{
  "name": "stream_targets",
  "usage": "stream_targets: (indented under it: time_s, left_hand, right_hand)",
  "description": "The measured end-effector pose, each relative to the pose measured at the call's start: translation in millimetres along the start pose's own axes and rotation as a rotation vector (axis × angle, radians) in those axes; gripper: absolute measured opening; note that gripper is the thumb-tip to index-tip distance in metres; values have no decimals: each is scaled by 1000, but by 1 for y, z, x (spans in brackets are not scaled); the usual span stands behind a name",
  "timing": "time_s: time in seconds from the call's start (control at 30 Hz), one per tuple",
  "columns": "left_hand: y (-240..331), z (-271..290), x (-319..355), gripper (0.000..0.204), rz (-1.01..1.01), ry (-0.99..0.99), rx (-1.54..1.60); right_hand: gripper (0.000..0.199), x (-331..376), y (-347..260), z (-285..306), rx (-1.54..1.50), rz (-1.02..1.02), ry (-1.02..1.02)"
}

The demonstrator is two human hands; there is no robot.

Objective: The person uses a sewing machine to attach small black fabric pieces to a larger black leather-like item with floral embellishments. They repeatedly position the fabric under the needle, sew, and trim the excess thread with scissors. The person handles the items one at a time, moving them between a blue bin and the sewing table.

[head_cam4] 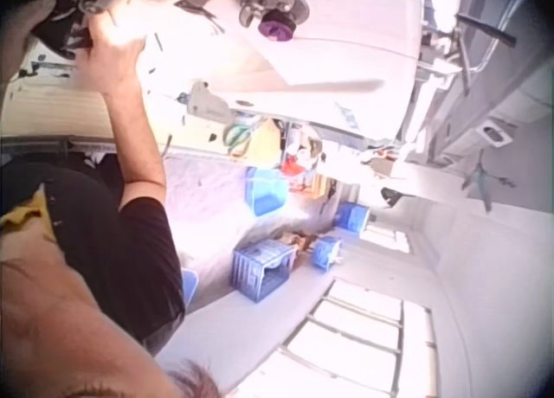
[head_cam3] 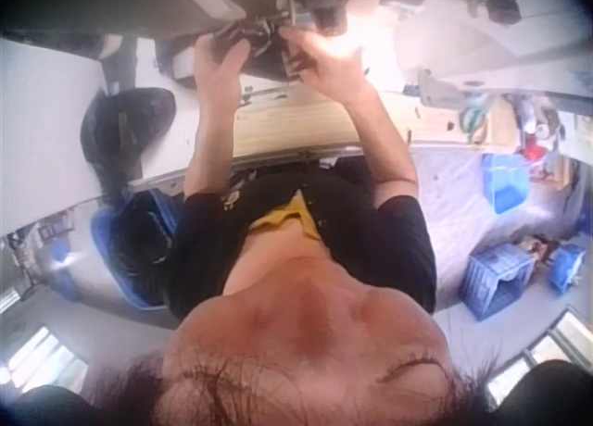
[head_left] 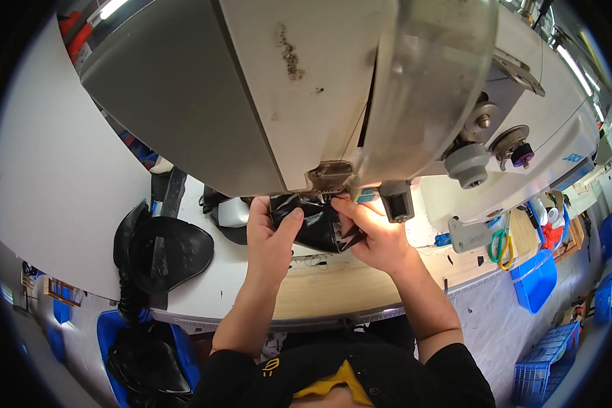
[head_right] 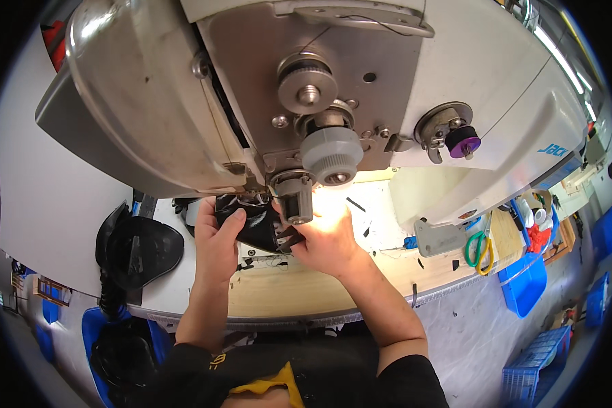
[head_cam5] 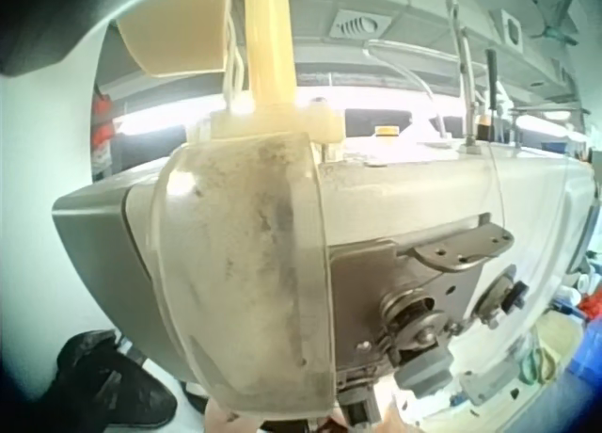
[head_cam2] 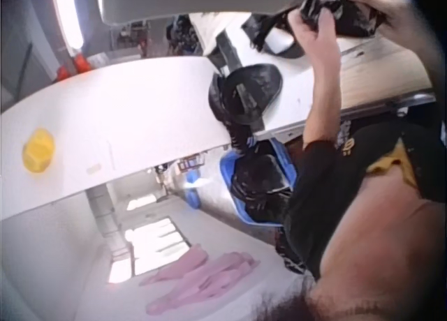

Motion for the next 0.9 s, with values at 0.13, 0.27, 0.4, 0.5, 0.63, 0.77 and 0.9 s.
stream_targets:
  time_s: [0.13, 0.27, 0.4, 0.5, 0.63, 0.77, 0.9]
  left_hand:
    - [1, -4, -2, 31, 0, 21, 30]
    - [-5, 0, -4, 34, 31, 29, 74]
    - [-4, -8, -12, 32, 7, 60, 187]
    - [-6, -3, -15, 30, 53, 72, 263]
    - [-23, 23, -18, 26, -43, 216, 140]
    - [-42, 47, -34, 32, -598, 217, -510]
    - [-9, 39, -45, 40, -969, 20, -976]
  right_hand:
    - [60, 0, 3, -2, 7, 5, 0]
    - [56, 0, 3, -1, 13, 19, 0]
    - [49, 1, 5, -1, 32, 4, -7]
    - [45, 1, 6, -1, 43, 27, 5]
    - [43, 3, 6, -1, 37, 39, 17]
    - [42, 2, 6, -1, 0, 11, 3]
    - [41, 5, 6, -1, -11, -18, -5]
Point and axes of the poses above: each hand's wrist, its own x-axis away from the middle knuckle, its own z-axis out of the back of the hand, y = z × x, the point moved 2 cm from there along -x, towards the middle knuckle, and after that the axes turned 7 degrees about -x, right-handed, at the moved point
